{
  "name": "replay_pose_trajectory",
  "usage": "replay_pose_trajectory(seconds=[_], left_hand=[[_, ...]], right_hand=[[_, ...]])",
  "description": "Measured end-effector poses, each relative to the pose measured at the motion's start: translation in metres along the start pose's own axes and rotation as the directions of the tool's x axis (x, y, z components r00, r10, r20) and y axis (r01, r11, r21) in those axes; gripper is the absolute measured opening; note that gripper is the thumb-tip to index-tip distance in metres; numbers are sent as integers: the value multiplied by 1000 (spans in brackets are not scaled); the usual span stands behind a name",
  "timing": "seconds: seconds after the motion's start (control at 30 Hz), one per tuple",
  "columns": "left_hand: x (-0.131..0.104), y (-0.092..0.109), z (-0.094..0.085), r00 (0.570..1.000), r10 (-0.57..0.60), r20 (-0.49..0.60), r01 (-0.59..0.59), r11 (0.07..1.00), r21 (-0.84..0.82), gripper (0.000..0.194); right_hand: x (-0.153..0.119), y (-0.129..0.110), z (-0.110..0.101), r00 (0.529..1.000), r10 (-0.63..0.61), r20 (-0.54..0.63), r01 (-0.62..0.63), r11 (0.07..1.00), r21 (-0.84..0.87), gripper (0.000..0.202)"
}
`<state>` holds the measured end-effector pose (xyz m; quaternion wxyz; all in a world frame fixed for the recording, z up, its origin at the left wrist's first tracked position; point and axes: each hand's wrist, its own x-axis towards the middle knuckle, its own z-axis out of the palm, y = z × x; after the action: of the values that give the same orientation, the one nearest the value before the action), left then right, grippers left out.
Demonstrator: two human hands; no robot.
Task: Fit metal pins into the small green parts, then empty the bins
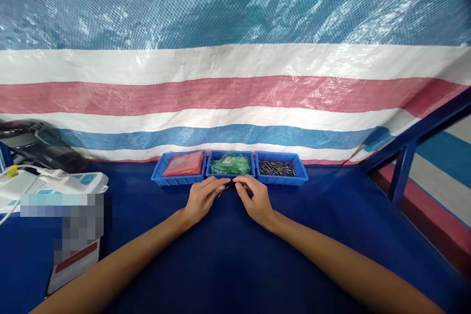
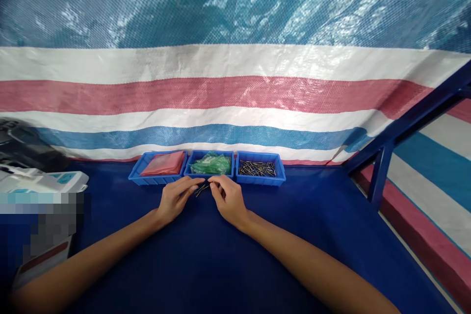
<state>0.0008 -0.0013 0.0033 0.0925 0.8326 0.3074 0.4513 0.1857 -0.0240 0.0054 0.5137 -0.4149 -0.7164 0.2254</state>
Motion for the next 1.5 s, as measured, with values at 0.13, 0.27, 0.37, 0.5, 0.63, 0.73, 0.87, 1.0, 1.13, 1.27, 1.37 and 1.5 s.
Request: replay_pose_trajectory(seconds=[0.13, 0.27, 0.37, 0.5, 0.63, 0.73, 0.87, 1.0, 1.13, 1.27, 1.37, 1.5], left_hand=[[-2, -4, 3, 999, -32, -29, 31, 999, -28, 21], [-2, -3, 3, 999, -31, -36, 30, 999, -28, 20], [-1, -1, 2, 999, -37, -26, 37, 999, -5, 23], [1, 2, 0, 995, -91, -34, 92, 996, 22, 26], [1, 2, 0, 998, -54, -16, 53, 998, -18, 22], [0, 3, 0, 998, -54, -15, 54, 998, -46, 18], [-1, 6, -1, 995, -96, 14, 96, 994, -47, 20], [-1, 5, -2, 990, -143, -7, 143, 988, -59, 21], [0, 2, -2, 998, -40, -38, 40, 999, -6, 21], [-1, 0, 0, 998, -5, -60, 4, 1000, -18, 18], [-3, -2, 2, 996, -38, -79, 36, 999, -32, 17], [-4, -5, 3, 998, -33, -46, 31, 999, -42, 16]], right_hand=[[0, 2, 1, 999, -40, 28, 39, 999, 23, 21], [-1, 5, 2, 990, -87, 114, 86, 996, 16, 19], [-1, 6, 2, 987, -92, 132, 94, 995, -10, 20], [-2, 3, 1, 998, -46, 34, 48, 998, -33, 21], [-1, 2, 0, 1000, -10, 11, 11, 999, -40, 22], [0, 4, 2, 997, -6, 70, 10, 998, -56, 23], [0, 5, 3, 993, 8, 119, 3, 996, -85, 30], [0, 3, 2, 996, 15, 85, -7, 995, -99, 31], [0, 1, 1, 998, 5, 58, -2, 999, -53, 21], [0, 2, 1, 999, 4, 49, -2, 1000, -29, 17], [-1, 5, 2, 995, -48, 88, 49, 999, -13, 19], [-4, 8, 4, 971, -182, 152, 191, 981, -44, 22]])
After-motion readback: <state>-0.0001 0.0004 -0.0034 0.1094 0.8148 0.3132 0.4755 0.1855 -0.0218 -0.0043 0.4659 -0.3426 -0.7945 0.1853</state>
